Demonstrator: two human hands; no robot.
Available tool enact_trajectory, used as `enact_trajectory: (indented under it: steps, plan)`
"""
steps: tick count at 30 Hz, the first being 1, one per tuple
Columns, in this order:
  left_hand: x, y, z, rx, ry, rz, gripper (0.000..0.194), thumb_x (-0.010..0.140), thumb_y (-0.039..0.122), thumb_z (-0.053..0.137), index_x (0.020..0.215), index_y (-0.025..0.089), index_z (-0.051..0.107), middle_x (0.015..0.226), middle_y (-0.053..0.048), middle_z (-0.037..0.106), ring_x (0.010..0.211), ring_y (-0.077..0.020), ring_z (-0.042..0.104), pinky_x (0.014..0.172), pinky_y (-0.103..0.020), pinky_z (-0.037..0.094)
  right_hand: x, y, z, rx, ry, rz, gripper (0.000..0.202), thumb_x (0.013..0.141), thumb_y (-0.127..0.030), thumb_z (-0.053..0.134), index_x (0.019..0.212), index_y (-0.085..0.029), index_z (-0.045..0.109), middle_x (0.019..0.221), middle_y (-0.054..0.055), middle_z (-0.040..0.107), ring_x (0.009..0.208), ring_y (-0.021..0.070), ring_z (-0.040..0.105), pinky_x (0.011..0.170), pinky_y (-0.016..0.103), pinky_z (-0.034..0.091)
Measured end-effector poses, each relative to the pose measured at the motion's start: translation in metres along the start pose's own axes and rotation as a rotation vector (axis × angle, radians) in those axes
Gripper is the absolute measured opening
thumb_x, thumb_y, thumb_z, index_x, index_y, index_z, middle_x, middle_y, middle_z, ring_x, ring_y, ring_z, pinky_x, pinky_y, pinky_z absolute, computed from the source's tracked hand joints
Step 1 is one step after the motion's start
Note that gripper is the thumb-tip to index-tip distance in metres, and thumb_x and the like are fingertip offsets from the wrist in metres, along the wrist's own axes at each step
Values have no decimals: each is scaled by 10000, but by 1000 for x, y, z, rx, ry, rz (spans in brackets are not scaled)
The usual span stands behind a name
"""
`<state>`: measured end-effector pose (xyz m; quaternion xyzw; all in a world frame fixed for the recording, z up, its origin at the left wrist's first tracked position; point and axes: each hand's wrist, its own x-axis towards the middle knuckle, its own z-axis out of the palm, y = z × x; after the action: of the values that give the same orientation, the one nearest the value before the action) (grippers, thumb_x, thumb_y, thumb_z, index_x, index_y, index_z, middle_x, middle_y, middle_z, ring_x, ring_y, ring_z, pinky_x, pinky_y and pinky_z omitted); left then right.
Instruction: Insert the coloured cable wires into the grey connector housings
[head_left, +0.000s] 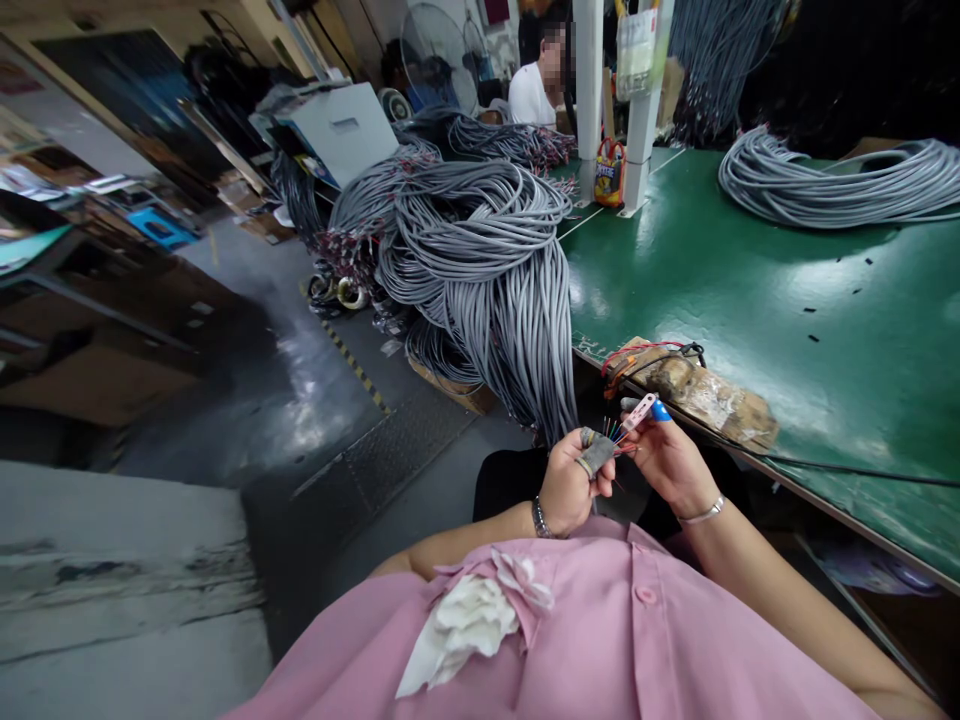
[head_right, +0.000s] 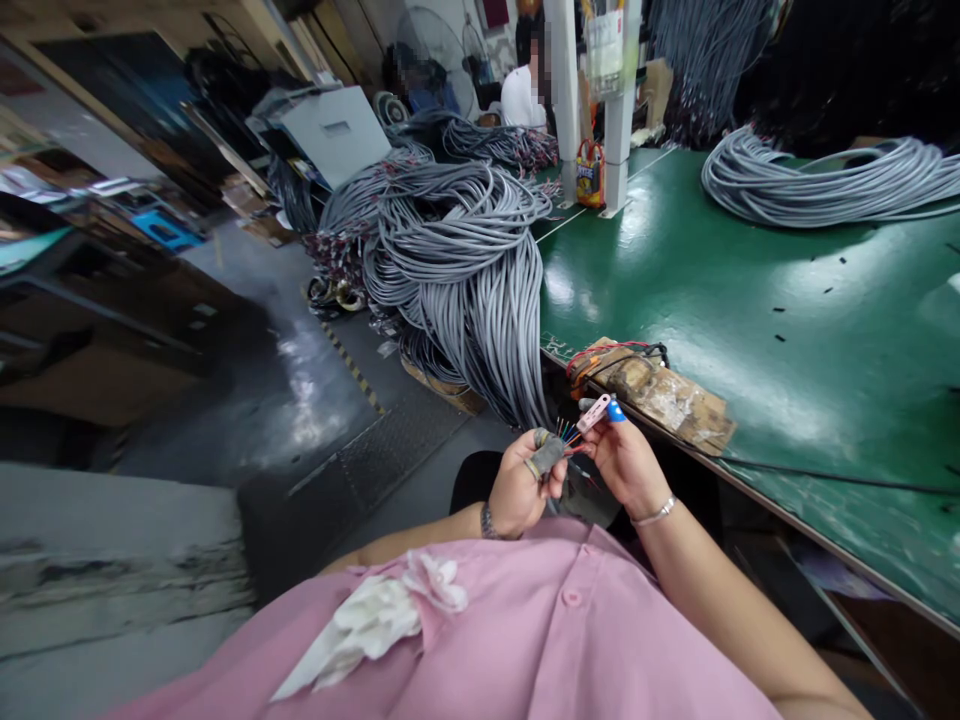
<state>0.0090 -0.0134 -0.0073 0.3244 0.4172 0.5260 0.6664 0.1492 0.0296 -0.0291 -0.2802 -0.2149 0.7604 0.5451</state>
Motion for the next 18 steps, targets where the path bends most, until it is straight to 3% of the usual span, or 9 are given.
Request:
enact_trajectory:
  steps: [7,13,18]
  plan:
    - [4,-1,5,9,17,-11,231,790,363,620,752,154,528,556,30,560,361,-48,450,327,-157,217,-1,12,-9,-384,259,-354,247,809,-444,640,753,-205,672,703,6,613,607,115,499,587,245,433]
    - [7,-4,6,9,37,-22,258,771,392,632,746,165,511,575,30,561,366,-49,443,337,-155,254,5,9,-5,-136,72,-121,387,805,-560,583,863,-194,693,735,21,627,623,128,528,590,262,469]
    - [9,-7,5,20,37,-20,241,774,374,625,743,163,514,569,29,560,361,-49,445,331,-154,249,10,9,-1,-22,105,-114,335,740,-514,687,840,-195,701,738,16,644,633,130,536,589,253,474]
